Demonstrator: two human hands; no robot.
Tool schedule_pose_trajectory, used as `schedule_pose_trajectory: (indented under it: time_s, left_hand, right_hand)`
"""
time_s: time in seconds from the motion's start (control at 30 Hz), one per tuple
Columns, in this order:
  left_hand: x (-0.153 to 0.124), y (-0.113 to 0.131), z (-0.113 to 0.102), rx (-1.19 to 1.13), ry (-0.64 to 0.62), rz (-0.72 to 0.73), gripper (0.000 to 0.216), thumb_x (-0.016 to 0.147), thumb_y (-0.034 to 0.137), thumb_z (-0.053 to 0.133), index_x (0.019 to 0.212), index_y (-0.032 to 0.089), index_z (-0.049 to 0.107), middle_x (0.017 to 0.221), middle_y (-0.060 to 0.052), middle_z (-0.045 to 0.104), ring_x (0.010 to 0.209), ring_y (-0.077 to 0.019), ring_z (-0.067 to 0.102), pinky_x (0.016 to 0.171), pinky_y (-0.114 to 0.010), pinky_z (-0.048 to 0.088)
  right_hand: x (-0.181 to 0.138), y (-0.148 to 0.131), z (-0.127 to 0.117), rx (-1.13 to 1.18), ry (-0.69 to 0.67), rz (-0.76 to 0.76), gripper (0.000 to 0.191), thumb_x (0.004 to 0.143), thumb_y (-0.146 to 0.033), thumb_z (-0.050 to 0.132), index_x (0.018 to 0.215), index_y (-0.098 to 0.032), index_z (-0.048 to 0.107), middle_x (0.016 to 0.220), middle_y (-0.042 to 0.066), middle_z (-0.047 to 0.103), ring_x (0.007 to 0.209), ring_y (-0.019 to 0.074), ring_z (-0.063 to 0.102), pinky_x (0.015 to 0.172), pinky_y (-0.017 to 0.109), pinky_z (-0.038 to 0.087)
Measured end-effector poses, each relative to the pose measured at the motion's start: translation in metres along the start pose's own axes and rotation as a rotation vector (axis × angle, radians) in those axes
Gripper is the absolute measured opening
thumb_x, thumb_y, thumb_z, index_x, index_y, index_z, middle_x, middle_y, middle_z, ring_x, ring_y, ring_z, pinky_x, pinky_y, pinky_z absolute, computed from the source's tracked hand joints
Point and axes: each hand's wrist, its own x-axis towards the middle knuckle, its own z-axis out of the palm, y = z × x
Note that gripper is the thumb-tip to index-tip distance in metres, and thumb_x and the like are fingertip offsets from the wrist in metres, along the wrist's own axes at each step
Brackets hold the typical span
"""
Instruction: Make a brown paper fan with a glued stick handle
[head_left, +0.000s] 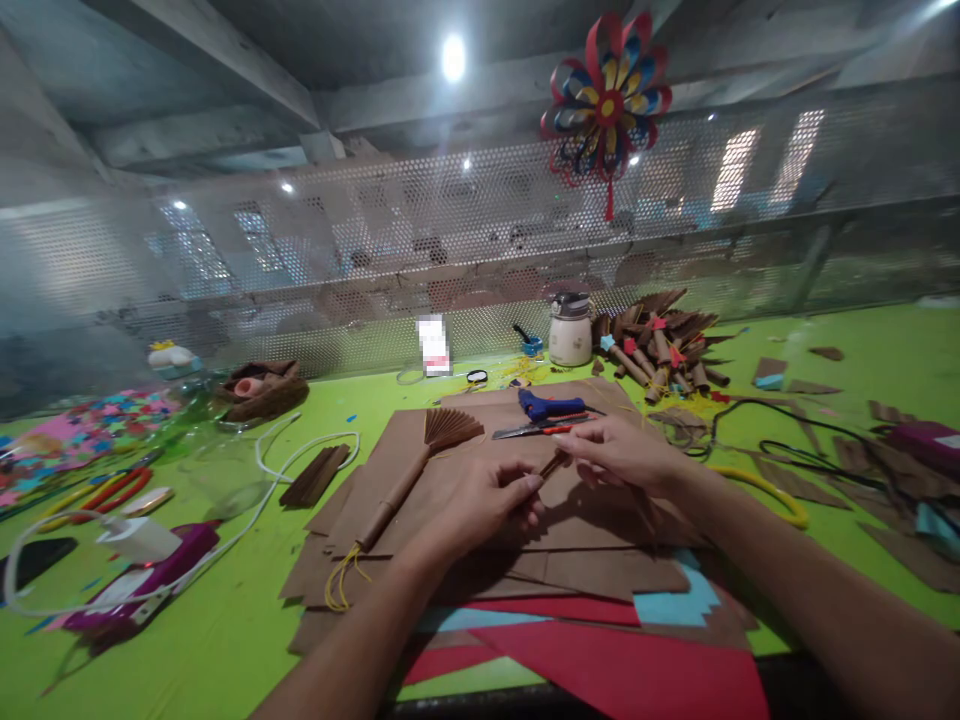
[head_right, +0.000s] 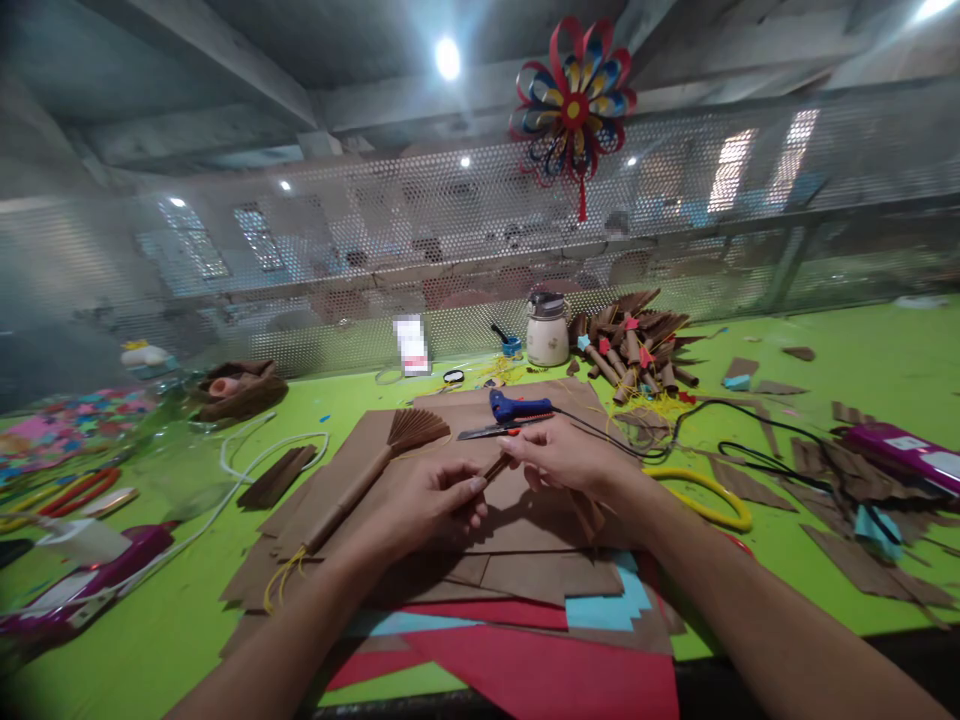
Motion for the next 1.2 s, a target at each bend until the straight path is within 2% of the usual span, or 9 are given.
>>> schedule_pose_trajectory:
  time_s: [0.1,0.17,0.27,0.47,0.57,0.7,0.9,1.0,1.2]
  left_hand:
    - [-0.002,0.003,0.000,0.389,0.190,0.195,0.023,0.084,0.033,0.052,0.092,0.017,0.067,0.080,-0.004,0.068,0.072,-0.0143,0.057,0.069,-0.025,0.044]
    - [-0.003,0.003,0.000,0.536,0.267,0.319,0.022,0.084,0.030,0.053,0.098,0.020,0.067,0.092,-0.005,0.069,0.082,-0.0168,0.059,0.076,-0.027,0.044]
    - [-0.003,-0.002,-0.002,0.622,0.322,0.451,0.023,0.086,0.031,0.052,0.101,0.020,0.065,0.097,-0.006,0.068,0.087,-0.0181,0.059,0.079,-0.028,0.044]
    - [-0.003,-0.006,-0.004,0.783,0.451,0.632,0.020,0.090,0.025,0.046,0.095,0.016,0.063,0.088,-0.008,0.063,0.081,-0.0164,0.056,0.073,-0.028,0.044]
    - [-0.004,-0.005,-0.004,0.854,0.504,0.693,0.020,0.090,0.020,0.044,0.094,0.016,0.063,0.086,-0.008,0.061,0.080,-0.0162,0.054,0.072,-0.028,0.044]
    - [-0.007,-0.006,-0.004,0.925,0.552,0.783,0.020,0.090,0.014,0.042,0.098,0.016,0.060,0.090,-0.008,0.059,0.082,-0.0165,0.053,0.073,-0.029,0.045]
    - [-0.012,-0.002,-0.003,0.989,0.587,0.896,0.019,0.088,0.009,0.044,0.101,0.014,0.056,0.089,-0.008,0.058,0.081,-0.0162,0.050,0.072,-0.028,0.045]
    - [-0.011,-0.001,-0.001,0.954,0.611,0.917,0.022,0.087,0.008,0.046,0.105,0.015,0.054,0.090,-0.008,0.057,0.083,-0.0158,0.050,0.074,-0.028,0.046]
    - [-0.008,-0.004,0.001,0.907,0.694,0.939,0.029,0.083,0.006,0.051,0.111,0.014,0.049,0.094,-0.009,0.056,0.087,-0.0172,0.051,0.076,-0.030,0.048]
  right_hand:
    - [-0.001,0.000,0.000,-0.021,-0.010,-0.012,0.048,0.078,-0.061,0.050,0.074,-0.014,0.062,0.050,0.000,0.055,0.039,0.0060,0.034,0.037,0.020,0.021]
    - [-0.002,-0.001,-0.001,-0.044,-0.012,-0.050,0.045,0.078,-0.057,0.053,0.078,-0.014,0.064,0.054,0.000,0.056,0.040,0.0058,0.034,0.037,0.019,0.022]
    - [-0.004,-0.005,-0.003,-0.098,-0.004,-0.128,0.037,0.078,-0.050,0.057,0.083,-0.014,0.066,0.057,-0.001,0.057,0.043,0.0061,0.036,0.039,0.019,0.025]
    - [-0.007,-0.007,0.000,-0.191,0.072,-0.265,0.024,0.077,-0.033,0.061,0.092,-0.016,0.068,0.058,-0.002,0.056,0.054,0.0093,0.048,0.050,0.020,0.036]
    - [-0.008,-0.006,0.002,-0.227,0.094,-0.311,0.027,0.078,-0.031,0.060,0.101,-0.018,0.068,0.058,-0.003,0.054,0.053,0.0094,0.047,0.052,0.021,0.037]
    - [-0.012,-0.008,0.006,-0.310,0.108,-0.405,0.039,0.077,-0.038,0.064,0.111,-0.020,0.066,0.063,-0.001,0.058,0.058,0.0114,0.049,0.056,0.023,0.042]
    - [-0.014,-0.015,0.014,-0.290,0.228,-0.491,0.029,0.080,-0.036,0.062,0.099,-0.016,0.071,0.063,0.002,0.063,0.054,0.0111,0.052,0.052,0.022,0.043]
    - [-0.014,-0.016,0.015,-0.281,0.260,-0.547,0.026,0.082,-0.032,0.060,0.097,-0.015,0.072,0.055,0.000,0.060,0.049,0.0094,0.050,0.047,0.020,0.040]
    - [-0.016,-0.015,0.015,-0.276,0.302,-0.617,0.022,0.082,-0.028,0.060,0.095,-0.014,0.071,0.058,0.001,0.063,0.050,0.0088,0.053,0.047,0.019,0.041]
